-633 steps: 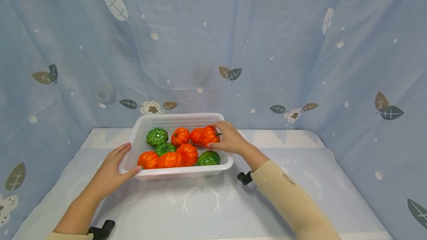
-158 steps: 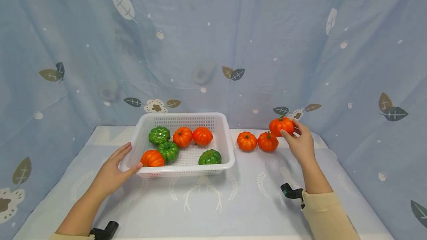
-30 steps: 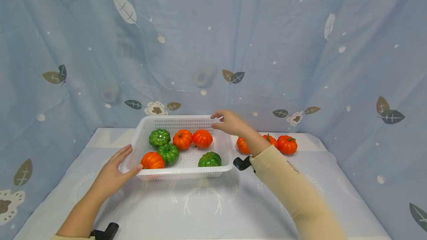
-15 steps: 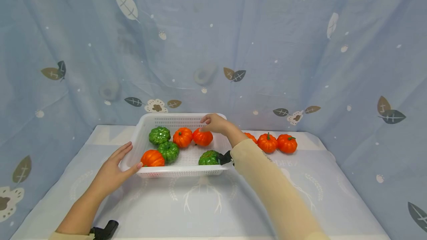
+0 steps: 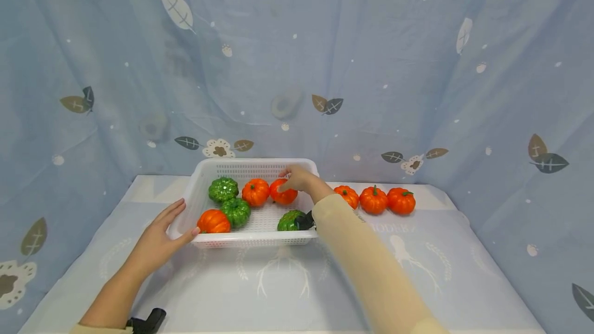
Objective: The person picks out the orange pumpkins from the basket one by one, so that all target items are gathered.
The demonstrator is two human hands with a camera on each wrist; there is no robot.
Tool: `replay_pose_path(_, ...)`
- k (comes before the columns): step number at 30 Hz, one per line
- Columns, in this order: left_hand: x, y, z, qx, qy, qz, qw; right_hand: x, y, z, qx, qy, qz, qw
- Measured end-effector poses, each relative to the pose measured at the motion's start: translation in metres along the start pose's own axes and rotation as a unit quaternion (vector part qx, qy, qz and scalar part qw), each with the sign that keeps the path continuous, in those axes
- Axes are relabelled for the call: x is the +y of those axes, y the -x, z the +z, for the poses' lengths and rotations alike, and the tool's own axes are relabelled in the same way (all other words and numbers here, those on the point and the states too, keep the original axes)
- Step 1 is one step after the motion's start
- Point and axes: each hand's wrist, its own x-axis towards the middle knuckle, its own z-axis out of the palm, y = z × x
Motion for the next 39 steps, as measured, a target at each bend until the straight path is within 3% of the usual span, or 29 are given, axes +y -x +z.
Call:
replay_pose_path(8, 0.0, 0.004, 0.0, 0.001, 0.001, 0.002, 1.0, 0.003, -0.005, 0.008, 0.003, 0.002, 0.027, 0.9996)
replay_pose_path(16, 0.0, 0.004, 0.001, 0.002, 0.0, 0.004, 1.0, 0.003, -0.008, 0.012, 0.014, 0.041, 0.048, 0.9979)
replay_pose_path(23, 0.0, 0.003, 0.001, 0.001, -0.004, 0.004, 1.0, -0.005, 0.0, 0.006, 0.014, 0.067, 0.013, 0.9976)
replay_pose_path(30, 0.001, 0.002, 0.002, -0.001, -0.007, -0.001, 1.0, -0.016, 0.013, -0.013, 0.012, 0.07, -0.007, 0.9974)
replay_pose_path(39, 0.002, 0.001, 0.001, -0.007, -0.011, -0.01, 0.9999, -0.03, 0.05, -0.037, 0.016, 0.049, -0.055, 0.9971)
